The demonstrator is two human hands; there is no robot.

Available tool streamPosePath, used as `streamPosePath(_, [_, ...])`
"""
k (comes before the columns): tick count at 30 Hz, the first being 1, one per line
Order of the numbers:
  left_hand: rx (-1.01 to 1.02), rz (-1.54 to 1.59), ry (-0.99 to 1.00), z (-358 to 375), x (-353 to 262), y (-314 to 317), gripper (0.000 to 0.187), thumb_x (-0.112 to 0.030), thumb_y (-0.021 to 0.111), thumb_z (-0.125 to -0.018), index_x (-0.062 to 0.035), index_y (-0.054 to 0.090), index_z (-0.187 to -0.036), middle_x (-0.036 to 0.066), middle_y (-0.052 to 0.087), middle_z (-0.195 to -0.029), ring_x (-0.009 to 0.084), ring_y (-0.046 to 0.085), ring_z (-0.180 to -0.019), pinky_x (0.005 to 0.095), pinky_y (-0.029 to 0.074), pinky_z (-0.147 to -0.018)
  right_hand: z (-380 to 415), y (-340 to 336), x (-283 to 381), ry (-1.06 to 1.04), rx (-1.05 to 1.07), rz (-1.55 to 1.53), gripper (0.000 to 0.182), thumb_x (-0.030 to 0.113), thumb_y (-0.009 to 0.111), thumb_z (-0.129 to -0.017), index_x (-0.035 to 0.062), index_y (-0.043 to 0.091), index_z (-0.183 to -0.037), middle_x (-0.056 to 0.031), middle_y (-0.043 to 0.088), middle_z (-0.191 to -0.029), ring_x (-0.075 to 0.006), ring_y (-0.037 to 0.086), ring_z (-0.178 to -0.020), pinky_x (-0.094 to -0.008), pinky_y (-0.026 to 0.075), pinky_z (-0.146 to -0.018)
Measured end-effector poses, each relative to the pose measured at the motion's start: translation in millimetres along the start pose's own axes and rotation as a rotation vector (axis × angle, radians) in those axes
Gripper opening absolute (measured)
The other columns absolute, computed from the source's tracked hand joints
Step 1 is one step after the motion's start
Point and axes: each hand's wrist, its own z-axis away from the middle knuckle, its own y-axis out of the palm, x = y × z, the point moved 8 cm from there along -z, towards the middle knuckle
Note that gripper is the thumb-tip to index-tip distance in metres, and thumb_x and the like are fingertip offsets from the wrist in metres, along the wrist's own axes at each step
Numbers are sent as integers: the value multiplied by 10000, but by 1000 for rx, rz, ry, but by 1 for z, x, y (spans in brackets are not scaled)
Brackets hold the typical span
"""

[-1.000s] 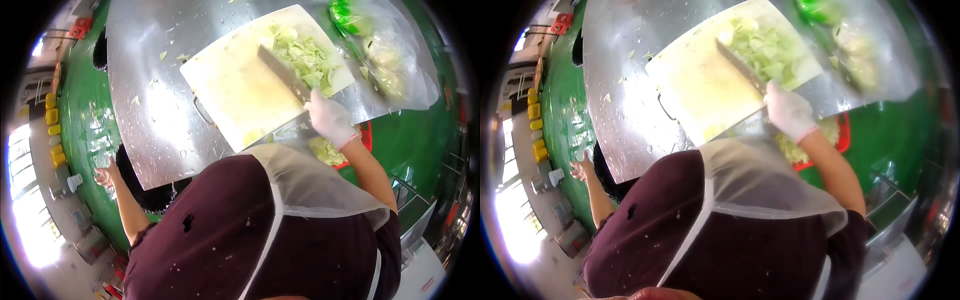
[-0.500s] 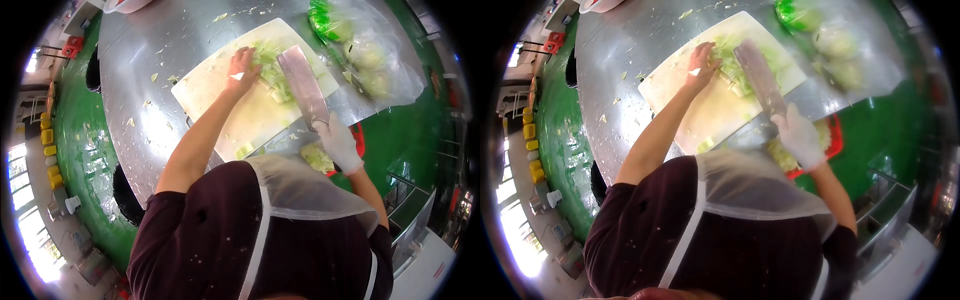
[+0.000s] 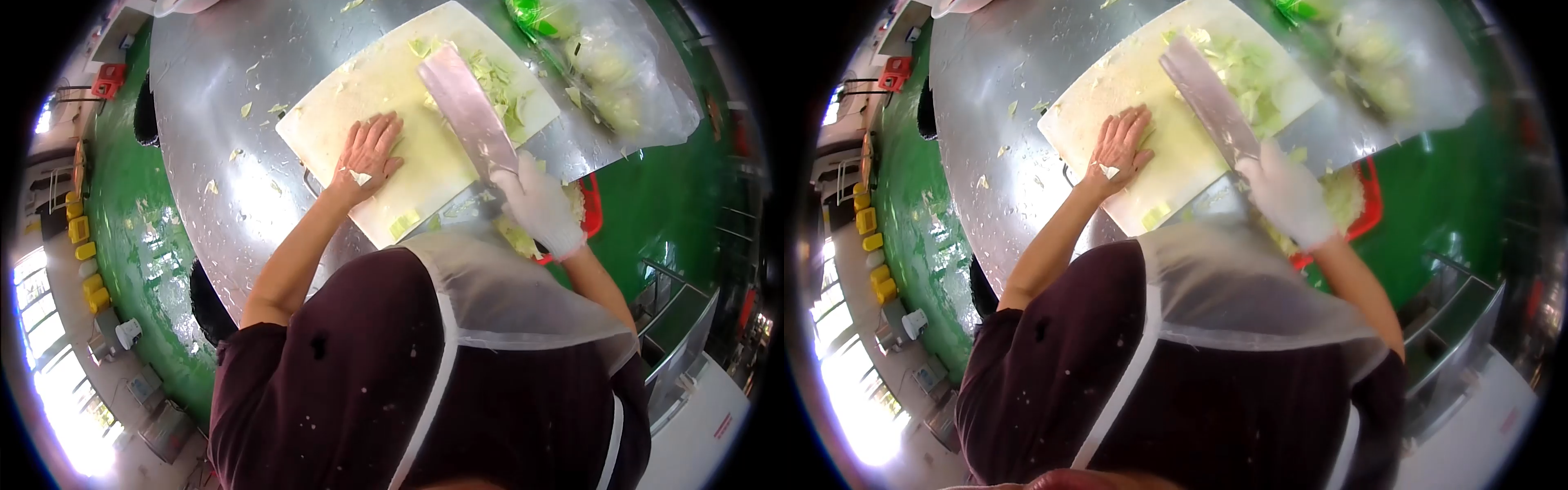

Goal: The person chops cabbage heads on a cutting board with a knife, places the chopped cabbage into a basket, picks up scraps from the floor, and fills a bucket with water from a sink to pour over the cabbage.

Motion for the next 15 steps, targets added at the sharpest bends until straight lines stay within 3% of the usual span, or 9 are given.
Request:
streamPosePath(3, [-148,-7,-125,3,6,-16,467,-175,584,-878,-51,471,-1314,153,492,-1328,328,424,-1267,504,297,-1112,-16,15,22,-210,-3,273,350,364,508,-955,17,473,-977,-217,628,-756,-387,628,-685,-480,466,-627])
streamPosePath(7, [-625,288,-305,48,27,-46,321,-163,540,-914,-10,479,-1189,218,493,-1223,396,432,-1169,516,332,-1017,-27,27,65,-396,41,423,281,317,468,-972,36,465,-985,-205,631,-740,-410,626,-714,-520,451,-634])
streamPosePath(10, [-611,305,-378,58,20,-38,301,-177,521,-936,-5,482,-1180,212,495,-1206,384,431,-1151,507,324,-1006,-35,50,77,-371,132,467,236,277,462,-963,43,473,-990,-204,631,-745,-435,620,-730,-536,451,-646])
streamPosePath(15, [-431,251,-376,53,12,-13,454,-314,524,-952,8,424,-1257,243,426,-1297,406,384,-1204,521,278,-1040,-44,74,62,-294,192,514,194,241,453,-952,59,501,-996,-191,638,-766,-427,620,-745,-524,463,-661])
